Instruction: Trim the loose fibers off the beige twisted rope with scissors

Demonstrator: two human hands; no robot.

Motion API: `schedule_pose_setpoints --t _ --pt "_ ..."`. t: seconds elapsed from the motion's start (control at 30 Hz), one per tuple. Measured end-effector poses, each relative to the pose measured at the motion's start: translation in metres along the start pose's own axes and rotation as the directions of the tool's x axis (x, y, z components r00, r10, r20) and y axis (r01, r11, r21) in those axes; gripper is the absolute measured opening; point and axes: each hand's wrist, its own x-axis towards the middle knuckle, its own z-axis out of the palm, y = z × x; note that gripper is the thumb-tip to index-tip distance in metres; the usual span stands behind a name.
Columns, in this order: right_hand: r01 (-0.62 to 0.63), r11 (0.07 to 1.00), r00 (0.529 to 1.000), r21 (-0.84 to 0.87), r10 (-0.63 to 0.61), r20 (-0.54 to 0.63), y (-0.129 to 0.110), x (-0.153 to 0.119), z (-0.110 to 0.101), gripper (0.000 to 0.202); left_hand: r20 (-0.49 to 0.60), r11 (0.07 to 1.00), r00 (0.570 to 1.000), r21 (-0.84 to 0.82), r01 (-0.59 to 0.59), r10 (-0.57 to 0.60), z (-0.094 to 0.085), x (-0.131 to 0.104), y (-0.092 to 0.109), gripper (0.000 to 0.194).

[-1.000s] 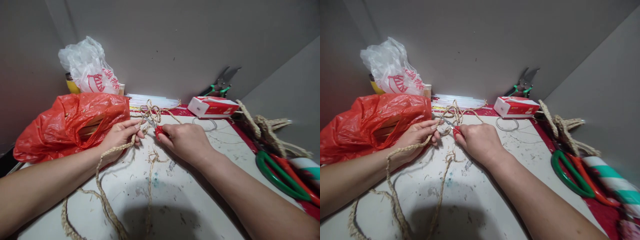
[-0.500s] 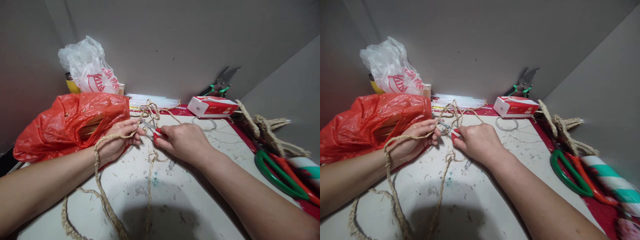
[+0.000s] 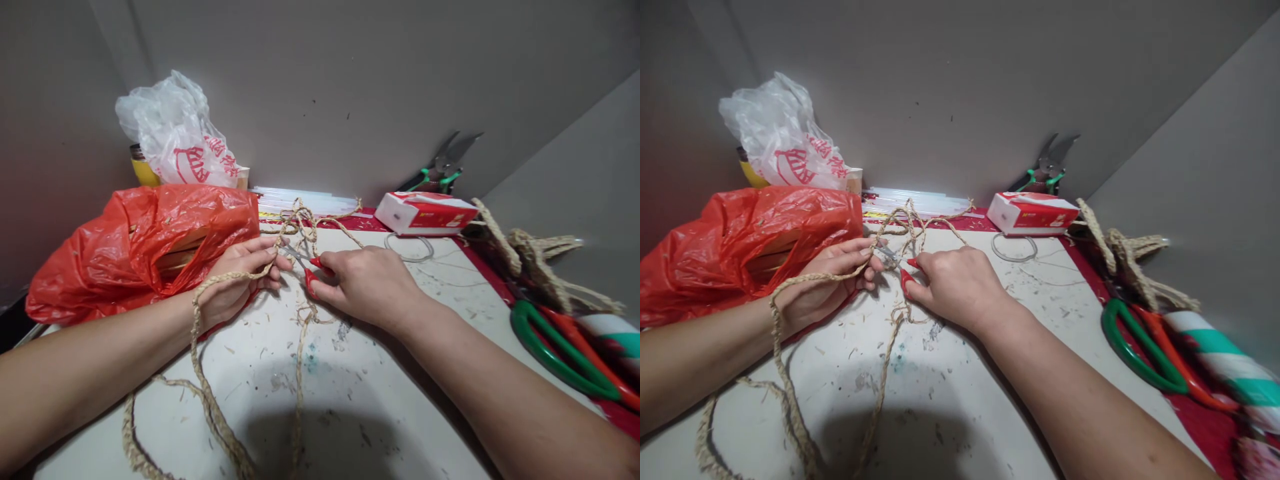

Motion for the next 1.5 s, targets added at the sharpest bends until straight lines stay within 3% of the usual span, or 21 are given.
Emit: schedule_pose_setpoints --t 0.23,0.37,0.53,0.83,1.03,1.27,1.5 --pt "-0.047 0.999 0.999 0.018 0.047 0.001 0.007 0.001 0.003 0.036 0.028 1.000 0.999 0.011 0.017 -0.017 0.003 -0.002 0.002 0.025" --pt "-0.026 0.999 0.998 0.043 0.029 -0.057 0.007 -0.002 0.004 0.036 0.029 1.000 1.000 0.028 -0.009 0.009 0.000 0.000 -0.001 0.018" --pt "0.028 1.000 0.999 0.009 -0.028 -0.044 0.003 -0.002 0.000 0.037 0.046 0.999 0.998 0.031 -0.037 0.035 -0.003 0.002 -0.004 0.013" --pt "0.063 0.993 0.997 -0.098 -0.066 -0.036 0.003 -0.002 -0.004 0.041 -0.087 1.000 0.996 0.007 -0.025 0.026 -0.001 0.004 -0.005 0.016" --pt "0.026 0.991 0.999 -0.132 -0.031 -0.032 0.004 -0.001 -0.001 0.037 -0.103 0.999 0.994 0.040 -0.035 0.039 0.001 0.003 -0.004 0.015" --pt "-0.010 0.998 1.000 -0.057 0.009 -0.017 0.006 -0.001 -0.004 0.037 -0.152 0.996 0.985 0.055 -0.071 0.079 0.000 0.002 -0.007 0.021" --pt "0.025 0.997 1.000 -0.079 -0.024 0.016 0.002 -0.003 -0.007 0.041 -0.178 0.984 0.973 0.125 -0.127 0.148 0.001 0.002 -0.008 0.019"
